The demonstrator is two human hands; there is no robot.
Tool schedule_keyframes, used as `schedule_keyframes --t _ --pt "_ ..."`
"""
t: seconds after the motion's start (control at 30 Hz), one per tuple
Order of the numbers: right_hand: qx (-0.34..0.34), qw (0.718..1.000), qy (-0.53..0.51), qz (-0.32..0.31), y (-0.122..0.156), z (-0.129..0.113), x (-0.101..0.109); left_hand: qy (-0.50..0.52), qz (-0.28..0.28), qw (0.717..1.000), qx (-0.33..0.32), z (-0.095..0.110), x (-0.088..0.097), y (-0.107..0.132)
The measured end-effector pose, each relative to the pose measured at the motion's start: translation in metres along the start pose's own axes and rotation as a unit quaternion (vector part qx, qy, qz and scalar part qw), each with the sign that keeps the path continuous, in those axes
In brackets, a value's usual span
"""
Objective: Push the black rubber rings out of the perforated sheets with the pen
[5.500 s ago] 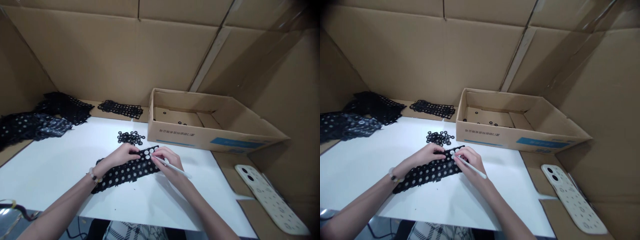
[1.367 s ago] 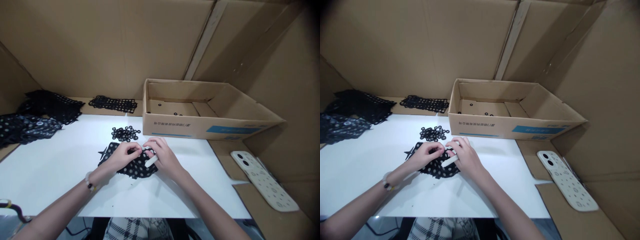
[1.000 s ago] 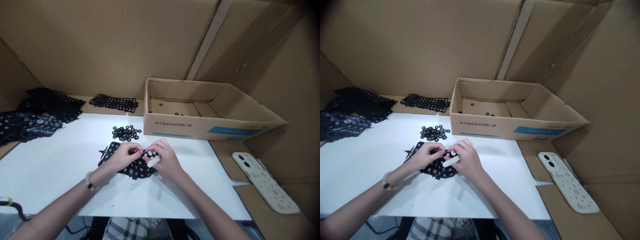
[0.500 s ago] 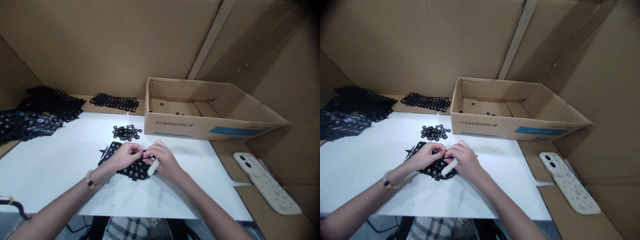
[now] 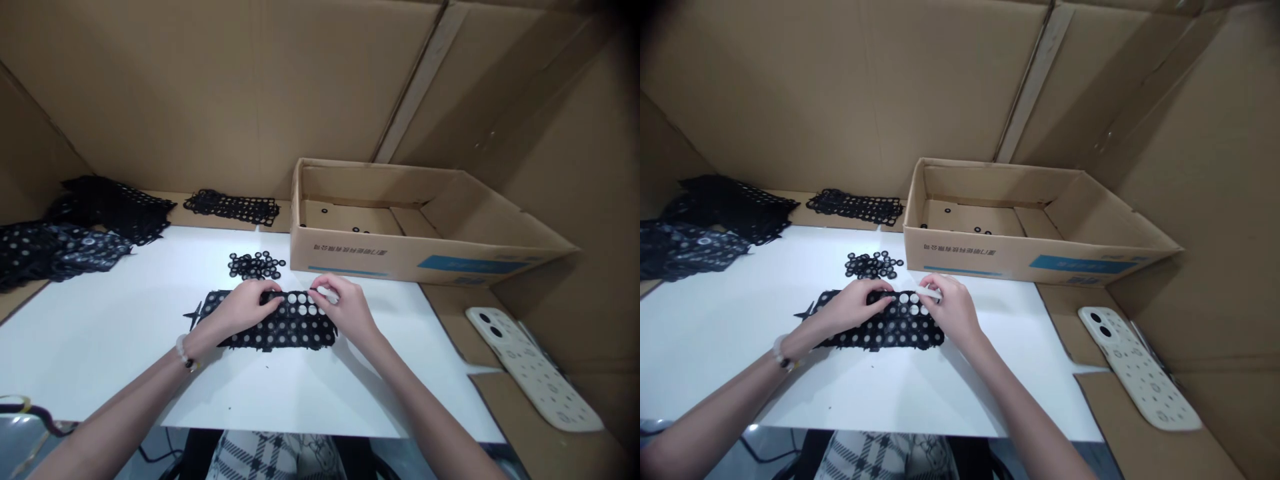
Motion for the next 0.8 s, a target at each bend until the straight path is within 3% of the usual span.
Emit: schedule_keyframes --t 0.1,0.23,0.37,0.57,0.7,0.8 --pt "-0.025 0.997 0.058 -0.040 -0.010 -0.003 -0.012 -0.056 -0.004 0.998 -0.004 -0.006 -0.002 0.000" --pt "-0.034 0.984 0.135 -0.112 -0.038 -0.021 -0.043 -0.059 -0.013 0.998 -0.014 -0.008 -0.002 0.001" --pt "-0.039 0.981 0.160 -0.108 -0.059 -0.034 -0.061 -0.040 -0.027 0.999 0.000 -0.016 0.001 0.001" --pt "-0.021 0.982 0.156 -0.101 -0.045 -0.022 -0.034 -0.034 -0.022 0.999 0.028 -0.025 0.006 0.002" --pt "0.015 0.983 0.071 -0.166 -0.032 -0.003 -0.020 -0.012 -0.059 0.998 0.026 -0.018 0.006 0.003" --pt "0.045 0.976 0.072 -0.199 -0.027 0.006 -0.022 -0.011 -0.067 0.997 0.032 -0.014 0.009 0.003"
Point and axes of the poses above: each hand's wrist, its own y-axis away from the middle knuckle, its own x-axis out of the back of the hand, z = x × y, the point moved 3 cm from there along -y, towards the middle knuckle, and after that the axes turned 2 degrees about x, right-handed, at the moved point
